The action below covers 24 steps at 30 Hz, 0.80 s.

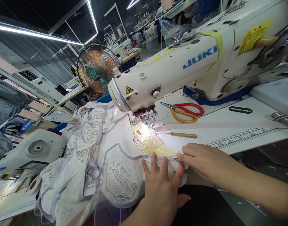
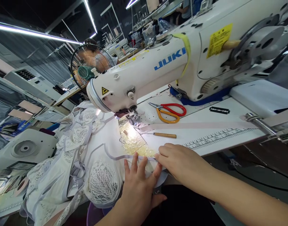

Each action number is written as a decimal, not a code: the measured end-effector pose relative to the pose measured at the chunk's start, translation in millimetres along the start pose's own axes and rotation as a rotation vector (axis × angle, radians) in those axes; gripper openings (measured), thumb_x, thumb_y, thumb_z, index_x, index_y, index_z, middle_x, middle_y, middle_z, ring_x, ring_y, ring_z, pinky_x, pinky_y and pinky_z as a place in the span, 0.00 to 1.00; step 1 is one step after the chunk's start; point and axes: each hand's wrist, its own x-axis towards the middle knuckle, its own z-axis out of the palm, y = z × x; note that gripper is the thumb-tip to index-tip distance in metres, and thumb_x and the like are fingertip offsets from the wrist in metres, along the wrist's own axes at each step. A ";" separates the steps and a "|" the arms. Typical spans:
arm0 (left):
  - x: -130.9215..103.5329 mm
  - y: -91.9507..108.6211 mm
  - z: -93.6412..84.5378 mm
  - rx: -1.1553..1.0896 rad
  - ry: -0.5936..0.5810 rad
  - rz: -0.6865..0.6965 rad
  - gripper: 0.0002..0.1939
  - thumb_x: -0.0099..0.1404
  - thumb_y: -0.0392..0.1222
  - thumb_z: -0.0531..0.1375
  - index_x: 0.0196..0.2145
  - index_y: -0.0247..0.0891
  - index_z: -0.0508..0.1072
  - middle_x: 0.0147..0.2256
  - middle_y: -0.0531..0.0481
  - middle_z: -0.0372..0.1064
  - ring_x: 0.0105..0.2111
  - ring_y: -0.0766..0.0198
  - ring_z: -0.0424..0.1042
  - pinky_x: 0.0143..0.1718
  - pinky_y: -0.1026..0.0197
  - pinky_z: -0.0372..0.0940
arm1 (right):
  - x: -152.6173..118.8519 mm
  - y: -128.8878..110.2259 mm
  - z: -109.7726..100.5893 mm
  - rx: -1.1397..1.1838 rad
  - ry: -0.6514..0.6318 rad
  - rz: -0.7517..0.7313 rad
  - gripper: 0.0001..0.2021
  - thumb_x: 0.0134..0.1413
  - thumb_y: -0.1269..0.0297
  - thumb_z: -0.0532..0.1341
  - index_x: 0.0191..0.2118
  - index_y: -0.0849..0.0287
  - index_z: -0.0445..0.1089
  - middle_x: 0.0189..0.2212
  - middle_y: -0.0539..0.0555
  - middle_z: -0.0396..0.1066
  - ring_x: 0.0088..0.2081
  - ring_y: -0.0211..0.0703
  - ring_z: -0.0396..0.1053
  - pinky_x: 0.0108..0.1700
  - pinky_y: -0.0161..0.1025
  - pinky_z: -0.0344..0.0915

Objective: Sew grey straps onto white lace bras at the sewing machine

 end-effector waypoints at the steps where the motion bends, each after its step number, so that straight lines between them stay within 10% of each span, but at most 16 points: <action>1: 0.0 0.1 0.1 0.002 0.001 -0.004 0.51 0.41 0.66 0.64 0.60 0.60 0.49 0.55 0.42 0.57 0.57 0.32 0.51 0.47 0.25 0.52 | -0.3 0.8 -0.4 -0.002 0.001 -0.005 0.10 0.50 0.77 0.53 0.30 0.57 0.68 0.23 0.50 0.61 0.27 0.42 0.60 0.28 0.37 0.52; 12: -4.2 -0.6 0.4 -0.028 0.038 0.011 0.49 0.43 0.65 0.64 0.60 0.58 0.50 0.57 0.43 0.56 0.58 0.34 0.50 0.48 0.24 0.50 | -22.1 9.5 -11.6 -0.192 0.042 0.009 0.18 0.53 0.77 0.48 0.47 0.57 0.66 0.29 0.53 0.67 0.30 0.44 0.66 0.30 0.39 0.58; 24: -13.7 -11.6 -7.1 -0.112 0.020 0.094 0.43 0.49 0.63 0.62 0.59 0.53 0.54 0.60 0.41 0.52 0.60 0.37 0.48 0.51 0.27 0.49 | 27.9 -28.0 -7.3 -0.358 -0.148 -0.020 0.11 0.44 0.78 0.59 0.18 0.58 0.67 0.20 0.52 0.66 0.24 0.44 0.65 0.25 0.38 0.50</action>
